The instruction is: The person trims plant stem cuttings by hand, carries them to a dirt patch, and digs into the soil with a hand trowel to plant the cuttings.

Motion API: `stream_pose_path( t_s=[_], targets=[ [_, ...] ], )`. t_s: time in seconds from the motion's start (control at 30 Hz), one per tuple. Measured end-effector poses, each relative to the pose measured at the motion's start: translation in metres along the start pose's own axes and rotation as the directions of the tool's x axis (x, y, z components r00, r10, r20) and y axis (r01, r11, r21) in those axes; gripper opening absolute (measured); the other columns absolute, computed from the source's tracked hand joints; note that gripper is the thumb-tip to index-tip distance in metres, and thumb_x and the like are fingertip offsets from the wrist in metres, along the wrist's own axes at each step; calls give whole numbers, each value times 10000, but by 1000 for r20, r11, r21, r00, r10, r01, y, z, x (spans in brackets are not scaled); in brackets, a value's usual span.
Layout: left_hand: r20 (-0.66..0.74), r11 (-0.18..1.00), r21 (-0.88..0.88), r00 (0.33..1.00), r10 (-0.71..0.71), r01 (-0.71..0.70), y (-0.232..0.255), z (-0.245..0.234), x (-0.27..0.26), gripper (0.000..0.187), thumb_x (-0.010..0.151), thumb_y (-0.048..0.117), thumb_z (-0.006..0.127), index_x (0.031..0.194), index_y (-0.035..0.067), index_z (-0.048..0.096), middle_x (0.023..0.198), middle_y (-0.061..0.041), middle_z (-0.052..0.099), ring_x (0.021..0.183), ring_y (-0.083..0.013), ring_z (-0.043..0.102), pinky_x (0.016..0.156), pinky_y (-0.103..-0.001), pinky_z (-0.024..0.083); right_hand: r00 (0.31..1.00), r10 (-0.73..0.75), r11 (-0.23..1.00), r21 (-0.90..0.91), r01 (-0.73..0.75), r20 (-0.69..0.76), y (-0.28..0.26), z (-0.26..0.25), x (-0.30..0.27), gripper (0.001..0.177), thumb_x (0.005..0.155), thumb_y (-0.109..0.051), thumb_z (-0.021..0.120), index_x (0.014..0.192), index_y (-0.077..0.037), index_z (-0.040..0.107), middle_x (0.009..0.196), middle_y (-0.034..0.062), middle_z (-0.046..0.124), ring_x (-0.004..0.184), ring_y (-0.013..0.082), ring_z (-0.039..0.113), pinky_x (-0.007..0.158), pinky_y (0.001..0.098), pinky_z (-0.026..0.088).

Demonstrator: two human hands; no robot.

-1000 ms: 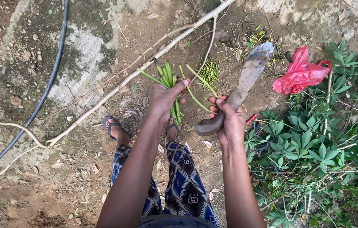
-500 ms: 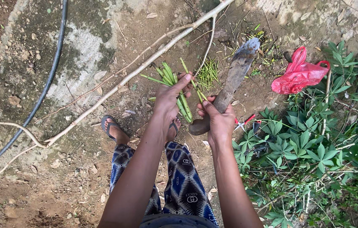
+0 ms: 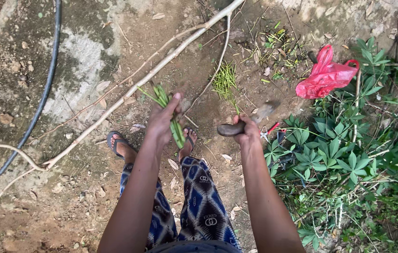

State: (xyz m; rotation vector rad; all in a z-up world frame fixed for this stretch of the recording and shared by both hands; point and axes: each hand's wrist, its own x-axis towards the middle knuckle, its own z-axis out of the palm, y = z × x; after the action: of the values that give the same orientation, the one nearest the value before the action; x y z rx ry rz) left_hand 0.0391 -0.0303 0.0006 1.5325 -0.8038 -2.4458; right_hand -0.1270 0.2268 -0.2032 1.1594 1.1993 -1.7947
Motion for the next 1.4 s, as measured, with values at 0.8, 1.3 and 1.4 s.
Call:
stream_pose_path(
  t_s=[0.8, 1.3, 1.4],
  targets=[
    [143, 294, 938, 978, 149, -182, -42, 62, 13, 325, 1012, 207, 602, 1255, 23, 488, 947, -188, 735, 817, -336, 724, 700, -477, 579, 709, -374, 490, -522, 698, 597, 12, 130, -196, 137, 893, -40, 813, 986, 6, 722, 809, 53, 705, 628, 81, 599, 564, 234, 497],
    [512, 998, 37, 856, -66, 55, -27, 20, 8, 483, 1046, 213, 417, 1495, 74, 525, 1290, -111, 679, 1034, -167, 640, 812, -359, 585, 898, -204, 818, -436, 375, 391, -80, 102, -122, 170, 894, -3, 658, 1038, 68, 715, 882, 117, 720, 572, 121, 594, 479, 287, 545],
    [624, 982, -115, 780, -43, 147, -23, 19, 6, 562, 1024, 212, 399, 1557, 39, 437, 1392, -162, 617, 1131, -249, 613, 935, -424, 559, 920, -247, 591, -705, 392, 305, -88, 99, -78, 116, 874, 9, 696, 976, 63, 700, 826, 120, 715, 518, 130, 565, 435, 301, 491]
  ],
)
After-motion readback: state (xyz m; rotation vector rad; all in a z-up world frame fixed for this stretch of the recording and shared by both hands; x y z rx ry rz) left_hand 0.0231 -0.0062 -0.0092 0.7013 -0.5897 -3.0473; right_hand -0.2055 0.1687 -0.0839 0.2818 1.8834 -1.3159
